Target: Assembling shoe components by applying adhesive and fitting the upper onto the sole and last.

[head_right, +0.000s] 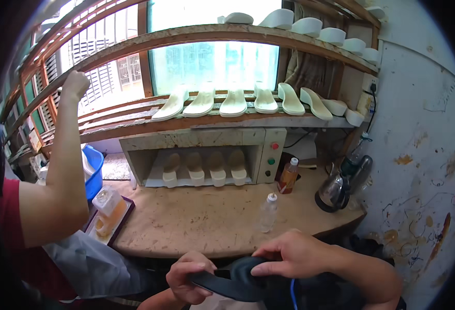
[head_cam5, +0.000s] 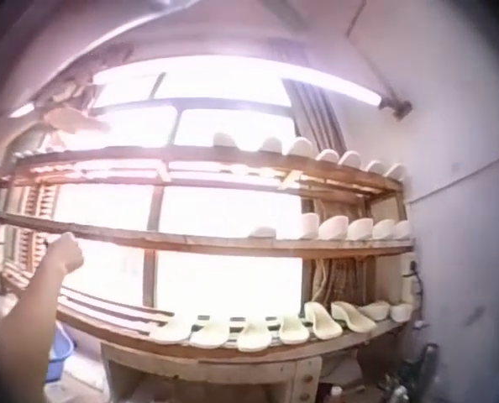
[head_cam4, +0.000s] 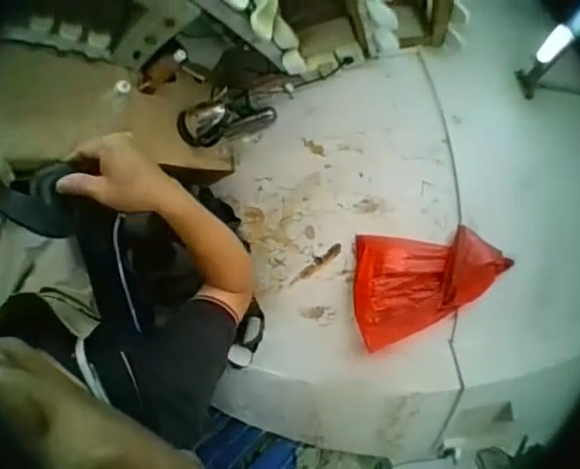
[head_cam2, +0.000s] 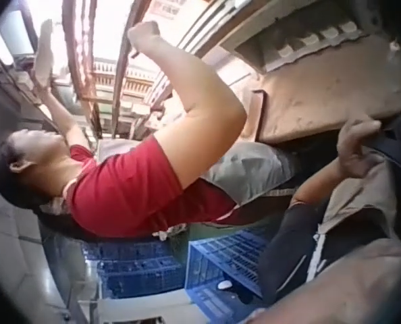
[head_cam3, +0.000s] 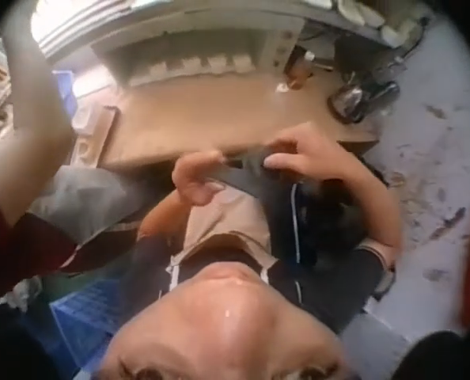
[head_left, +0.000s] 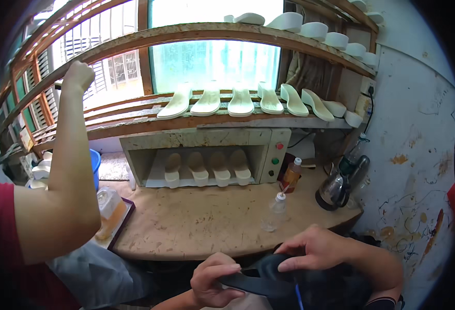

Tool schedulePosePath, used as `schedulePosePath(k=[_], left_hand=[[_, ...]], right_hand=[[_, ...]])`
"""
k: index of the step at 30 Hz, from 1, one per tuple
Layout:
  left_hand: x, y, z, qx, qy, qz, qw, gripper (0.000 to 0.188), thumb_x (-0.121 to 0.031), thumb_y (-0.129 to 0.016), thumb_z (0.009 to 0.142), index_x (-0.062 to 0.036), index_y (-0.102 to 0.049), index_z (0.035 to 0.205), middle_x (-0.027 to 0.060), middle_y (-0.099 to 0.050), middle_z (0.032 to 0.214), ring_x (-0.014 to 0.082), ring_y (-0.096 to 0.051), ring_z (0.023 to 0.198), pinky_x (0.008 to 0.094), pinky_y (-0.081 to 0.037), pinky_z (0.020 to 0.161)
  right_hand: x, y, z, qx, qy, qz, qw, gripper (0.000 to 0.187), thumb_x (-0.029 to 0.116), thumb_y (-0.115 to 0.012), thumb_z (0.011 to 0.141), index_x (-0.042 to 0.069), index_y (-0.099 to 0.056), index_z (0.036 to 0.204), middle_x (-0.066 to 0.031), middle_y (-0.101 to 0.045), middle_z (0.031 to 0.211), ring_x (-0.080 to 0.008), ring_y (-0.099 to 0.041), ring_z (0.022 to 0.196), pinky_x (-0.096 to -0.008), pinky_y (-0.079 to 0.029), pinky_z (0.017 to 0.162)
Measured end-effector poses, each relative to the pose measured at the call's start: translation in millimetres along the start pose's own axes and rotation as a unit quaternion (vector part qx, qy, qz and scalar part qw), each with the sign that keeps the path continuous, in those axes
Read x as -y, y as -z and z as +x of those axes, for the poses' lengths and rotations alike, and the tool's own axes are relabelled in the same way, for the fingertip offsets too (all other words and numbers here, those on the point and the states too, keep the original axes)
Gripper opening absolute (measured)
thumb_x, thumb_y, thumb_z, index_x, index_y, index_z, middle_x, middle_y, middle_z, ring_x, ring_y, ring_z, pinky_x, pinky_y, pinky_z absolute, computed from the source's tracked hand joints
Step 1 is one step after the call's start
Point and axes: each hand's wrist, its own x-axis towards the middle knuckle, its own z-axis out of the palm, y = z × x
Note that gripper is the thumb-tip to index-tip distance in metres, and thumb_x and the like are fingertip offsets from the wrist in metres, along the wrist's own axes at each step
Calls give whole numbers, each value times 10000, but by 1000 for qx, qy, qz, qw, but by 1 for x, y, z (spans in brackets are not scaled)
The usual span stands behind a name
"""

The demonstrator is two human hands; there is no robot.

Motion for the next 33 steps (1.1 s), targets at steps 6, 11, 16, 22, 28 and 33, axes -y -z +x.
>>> schedulePosePath(k=[6,11,16,22,28,33], left_hand=[[36,85,9,-198,205,85,955,227,-97,-697,929,16,-694,1126,104,-687,968,180,-591,774,257,-481,739],[140,186,-5,-290,334,96,892,246,-149,-639,948,18,-702,1117,90,-711,952,153,-602,790,253,-490,740],[200,236,-30,-192,374,314,851,245,-188,-679,933,15,-727,1062,120,-741,878,204,-638,722,297,-512,683],[219,257,-22,-224,374,276,857,266,-226,-688,928,14,-740,1030,142,-746,847,226,-650,697,326,-522,666],[222,276,-21,-202,363,284,864,269,-203,-673,942,40,-729,1046,137,-738,870,200,-629,710,305,-520,679],[218,278,-22,-197,351,281,871,267,-198,-669,944,35,-727,1061,130,-739,877,195,-632,726,299,-522,686]], right_hand=[[33,44,101,-140,65,-123,980,292,125,-811,867,-32,-736,1101,-97,-759,911,-147,-669,735,-260,-540,705],[67,115,176,-334,71,-140,929,321,64,-775,878,-55,-702,1167,-90,-731,920,-123,-626,764,-248,-529,726],[59,253,249,-592,112,-190,775,505,277,-735,961,-6,-589,1352,-104,-696,1100,-154,-633,916,-277,-514,844],[91,374,323,-736,11,-275,618,836,500,-740,897,51,-414,1522,-199,-611,1339,-329,-615,1198,-406,-482,1007],[98,402,376,-753,4,-308,582,873,472,-770,869,33,-383,1517,-216,-585,1375,-368,-611,1224,-441,-482,1024],[119,360,339,-773,109,-356,514,900,452,-815,836,10,-383,1491,-236,-557,1398,-376,-624,1202,-442,-500,1011]])
